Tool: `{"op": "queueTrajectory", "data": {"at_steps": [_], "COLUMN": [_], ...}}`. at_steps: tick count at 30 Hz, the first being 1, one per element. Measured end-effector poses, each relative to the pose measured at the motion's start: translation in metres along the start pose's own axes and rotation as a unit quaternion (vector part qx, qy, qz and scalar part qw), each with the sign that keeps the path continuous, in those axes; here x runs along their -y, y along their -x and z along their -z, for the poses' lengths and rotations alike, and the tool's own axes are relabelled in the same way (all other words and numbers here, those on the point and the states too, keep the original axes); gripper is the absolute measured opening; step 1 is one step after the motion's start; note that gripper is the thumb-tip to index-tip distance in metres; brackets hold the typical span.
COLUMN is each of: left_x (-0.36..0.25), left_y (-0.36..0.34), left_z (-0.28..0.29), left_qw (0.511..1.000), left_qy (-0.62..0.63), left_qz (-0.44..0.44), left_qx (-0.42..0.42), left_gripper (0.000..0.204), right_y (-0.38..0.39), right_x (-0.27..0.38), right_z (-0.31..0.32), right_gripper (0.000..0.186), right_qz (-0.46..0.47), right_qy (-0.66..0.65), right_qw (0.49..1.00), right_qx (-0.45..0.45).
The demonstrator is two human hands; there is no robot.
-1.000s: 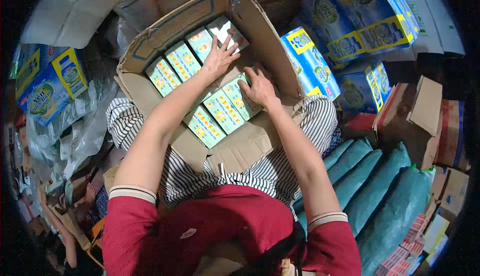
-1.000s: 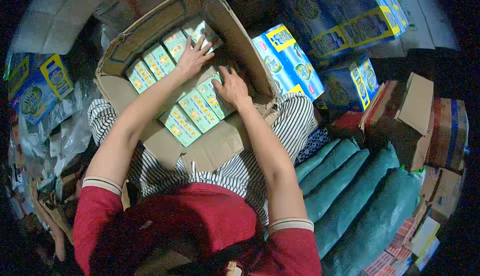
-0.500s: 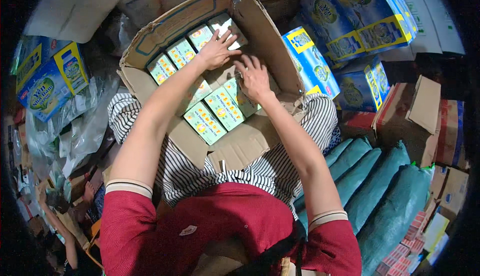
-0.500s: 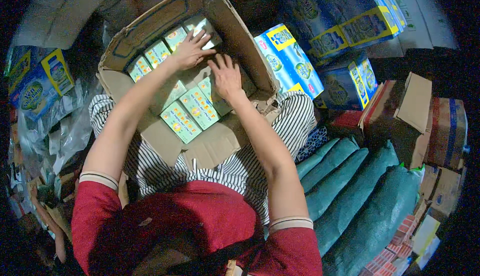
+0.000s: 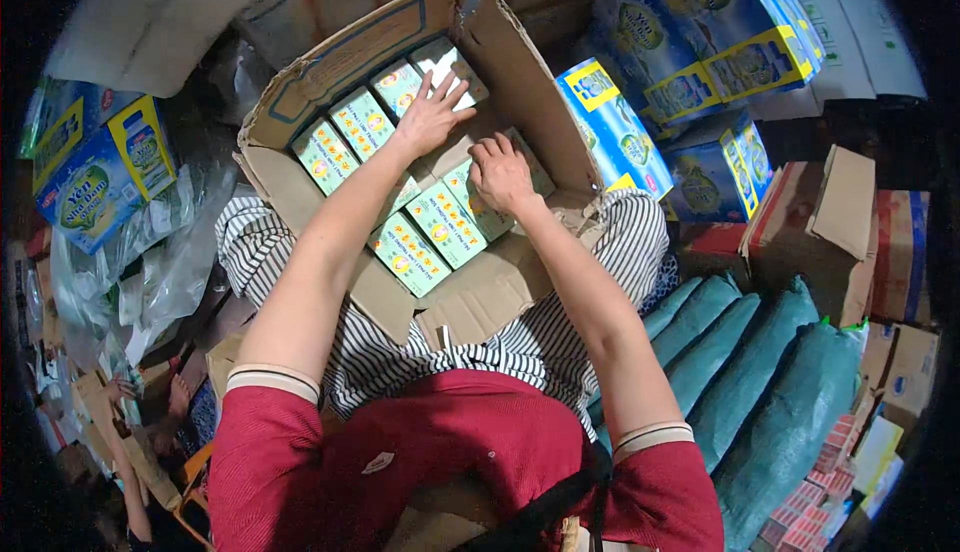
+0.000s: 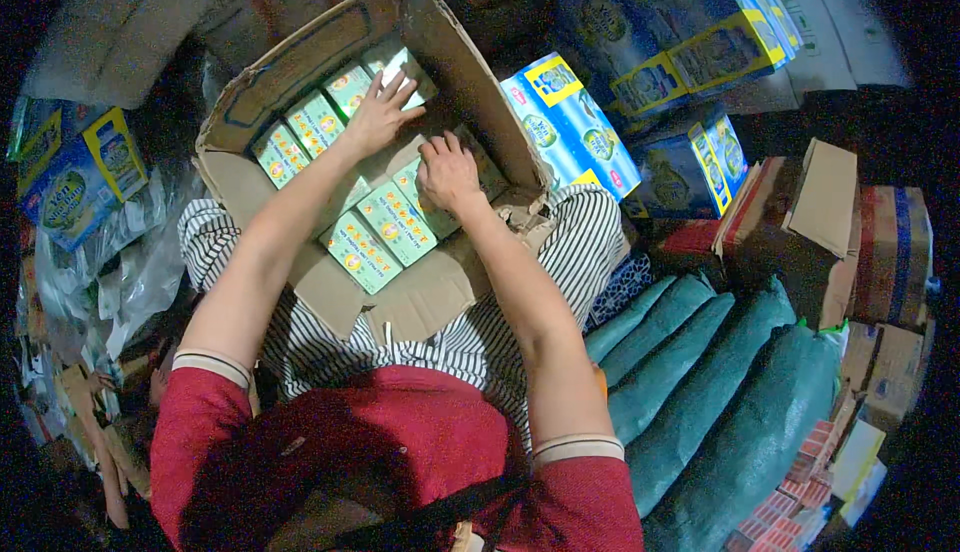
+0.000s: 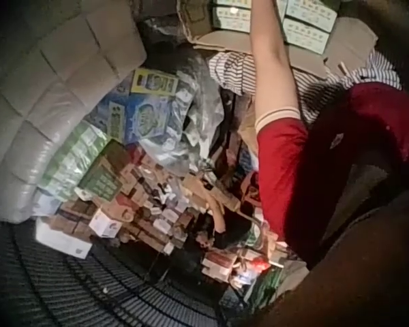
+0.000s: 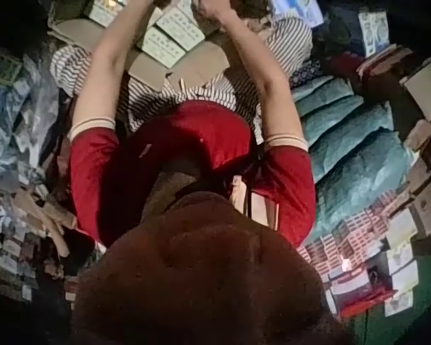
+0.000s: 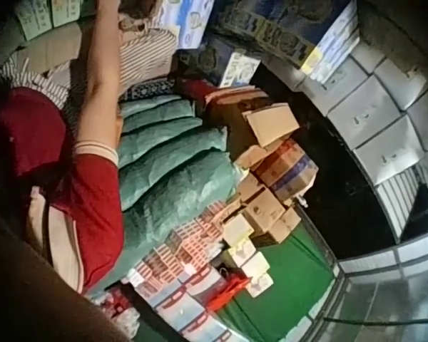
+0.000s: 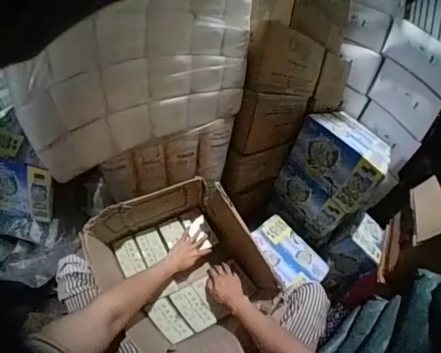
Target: Packing small rectangular boxes into larger cardboard shipping containers.
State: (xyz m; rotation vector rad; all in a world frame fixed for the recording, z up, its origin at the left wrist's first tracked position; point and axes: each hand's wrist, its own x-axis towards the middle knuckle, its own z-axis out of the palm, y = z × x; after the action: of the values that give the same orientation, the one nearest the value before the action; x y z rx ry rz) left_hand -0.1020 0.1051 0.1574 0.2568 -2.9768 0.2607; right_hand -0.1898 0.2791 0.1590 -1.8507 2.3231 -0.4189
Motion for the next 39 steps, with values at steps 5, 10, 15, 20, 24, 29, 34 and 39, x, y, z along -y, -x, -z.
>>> {"op": "queueTrajectory", "data": {"at_steps": [5,10,15,20,24,29,34,39], "left_x": [-0.006,-0.003,0.006,-0.002,-0.015,0.002,-0.021,-0.101], "left_y": [0.0,0.007,0.008,-0.001,-0.01,-0.002,-0.049,-0.102], "left_z": [0.003,0.0,-0.001,-0.022,-0.029,-0.039,0.017,0.156], "left_qw": [1.0,0.999,0.999,0.988,0.979,0.996,0.975,0.797], "left_qy": [-0.002,0.019,0.037,0.129,0.177,0.087,0.213,0.595], "left_qz": [0.009,0.03,0.027,0.044,-0.007,0.011,0.063,-0.03], "left_qx": [0.02,0.019,0.016,-0.069,-0.101,-0.031,-0.016,-0.099], "left_gripper": [0.037,0.039,0.039,0.044,0.037,0.032,0.02,0.019], "right_y": [0.004,0.002,-0.003,-0.011,-0.005,-0.004,0.027,0.058], "right_x": [-0.001,0.006,0.01,0.004,-0.007,0.01,0.027,0.026], "right_z": [0.0,-0.007,-0.012,0.0,-0.025,0.002,0.096,0.167], "right_gripper": [0.027,0.026,0.028,0.025,0.023,0.036,0.038,0.031], "right_qz": [-0.003,-0.001,-0.012,-0.081,-0.119,0.013,-0.077,-0.05], "right_qy": [0.016,0.024,0.031,0.083,0.021,0.036,-0.086,-0.062], "right_qw": [1.0,1.0,0.999,0.987,0.993,0.99,0.993,0.995], "right_qx": [0.01,-0.002,-0.003,0.107,0.0,-0.139,0.021,0.058]}}
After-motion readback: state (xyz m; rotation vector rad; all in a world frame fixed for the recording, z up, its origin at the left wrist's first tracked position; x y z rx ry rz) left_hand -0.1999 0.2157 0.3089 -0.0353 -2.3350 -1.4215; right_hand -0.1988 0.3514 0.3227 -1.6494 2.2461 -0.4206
